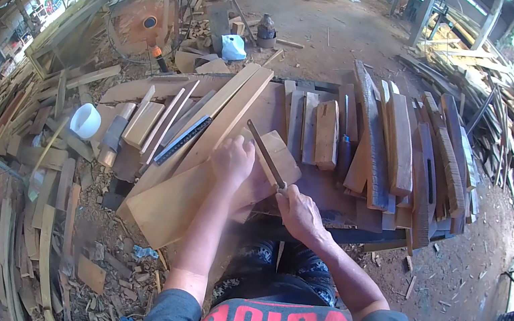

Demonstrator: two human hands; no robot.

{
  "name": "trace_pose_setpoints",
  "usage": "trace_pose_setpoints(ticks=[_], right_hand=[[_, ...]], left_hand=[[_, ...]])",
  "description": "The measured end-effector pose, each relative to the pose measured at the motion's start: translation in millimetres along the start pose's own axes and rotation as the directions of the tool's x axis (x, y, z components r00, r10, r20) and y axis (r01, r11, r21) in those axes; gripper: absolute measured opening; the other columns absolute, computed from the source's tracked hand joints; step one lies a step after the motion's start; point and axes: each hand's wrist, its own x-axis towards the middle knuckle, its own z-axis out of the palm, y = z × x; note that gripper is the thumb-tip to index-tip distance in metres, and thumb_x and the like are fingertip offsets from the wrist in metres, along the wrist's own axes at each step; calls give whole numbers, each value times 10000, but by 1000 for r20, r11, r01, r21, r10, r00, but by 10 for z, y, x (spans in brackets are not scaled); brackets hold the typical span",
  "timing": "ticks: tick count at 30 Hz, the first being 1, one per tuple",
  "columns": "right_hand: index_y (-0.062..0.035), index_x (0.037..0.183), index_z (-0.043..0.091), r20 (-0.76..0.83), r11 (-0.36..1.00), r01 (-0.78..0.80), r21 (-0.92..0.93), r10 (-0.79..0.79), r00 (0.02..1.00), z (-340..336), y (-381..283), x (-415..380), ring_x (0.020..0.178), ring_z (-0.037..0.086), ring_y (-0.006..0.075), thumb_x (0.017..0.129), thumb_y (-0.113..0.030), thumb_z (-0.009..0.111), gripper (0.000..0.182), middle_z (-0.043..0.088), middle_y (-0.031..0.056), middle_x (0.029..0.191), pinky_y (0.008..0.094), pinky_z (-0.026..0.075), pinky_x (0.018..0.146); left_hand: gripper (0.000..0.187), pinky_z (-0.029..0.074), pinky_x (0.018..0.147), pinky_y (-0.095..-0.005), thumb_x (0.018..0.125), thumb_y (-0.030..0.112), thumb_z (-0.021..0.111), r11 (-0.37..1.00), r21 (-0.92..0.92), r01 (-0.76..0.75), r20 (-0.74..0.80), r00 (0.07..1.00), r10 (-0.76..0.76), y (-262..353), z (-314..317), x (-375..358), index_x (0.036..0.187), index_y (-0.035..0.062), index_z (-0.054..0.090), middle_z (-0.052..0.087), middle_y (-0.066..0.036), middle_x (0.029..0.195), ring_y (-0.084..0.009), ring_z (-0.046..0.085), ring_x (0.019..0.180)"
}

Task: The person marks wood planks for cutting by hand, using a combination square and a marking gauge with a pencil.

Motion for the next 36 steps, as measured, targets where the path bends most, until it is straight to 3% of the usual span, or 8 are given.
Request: trace_pose_setpoints(ticks=[5, 11, 17, 27, 33, 36], right_hand=[[28, 975, 511, -8, 991, 124, 50, -123, 992, -57, -25, -59, 926, 620, 500, 970, -237, 577, 273, 643, 319, 929, 544, 487, 789], [40, 967, 520, -37, 968, 214, 130, -211, 977, -98, -69, -128, 960, 588, 503, 966, -198, 577, 245, 615, 307, 980, 533, 471, 815], [38, 926, 508, -58, 981, 164, 104, -159, 986, 32, 77, -80, 887, 595, 503, 986, -171, 554, 222, 615, 296, 886, 535, 468, 753], [26, 924, 492, -52, 982, 118, 149, -111, 992, 56, 130, 16, 889, 604, 499, 1012, -205, 520, 248, 620, 300, 911, 558, 478, 764], [18, 923, 496, -178, 978, 183, 102, -163, 970, 146, 208, 101, 832, 611, 498, 1015, -213, 523, 250, 625, 297, 855, 567, 485, 727], [27, 959, 542, -197, 980, 182, 80, -163, 967, 158, 221, 83, 812, 625, 468, 994, -185, 539, 215, 639, 271, 830, 524, 491, 724]], left_hand=[[345, 488, 856, -506, 950, 369, 504, 1000, 11, 5, -2, 1000, -5, -11, 26, 1, 929, 65, 667, 691, -162, 943, -349, 670, 938], [322, 502, 854, -499, 941, 372, 529, 999, 20, 25, -4, 1000, -25, -62, 105, 34, 902, 76, 648, 707, -159, 921, -370, 676, 948], [366, 499, 855, -498, 955, 407, 528, 999, -28, 18, -7, 1000, -18, -24, 38, 10, 898, 67, 653, 704, -164, 912, -369, 675, 944], [422, 497, 857, -505, 958, 443, 521, 998, -44, 35, 9, 999, -35, -22, 37, 12, 918, 58, 689, 710, -180, 942, -372, 674, 949], [432, 499, 867, -502, 955, 453, 522, 998, -56, 40, 10, 999, -39, 7, -11, -2, 945, 58, 699, 714, -181, 945, -374, 675, 960], [433, 498, 872, -501, 956, 456, 523, 998, -54, 45, 17, 999, -44, 27, -46, -7, 959, 62, 701, 714, -181, 938, -374, 674, 962]])
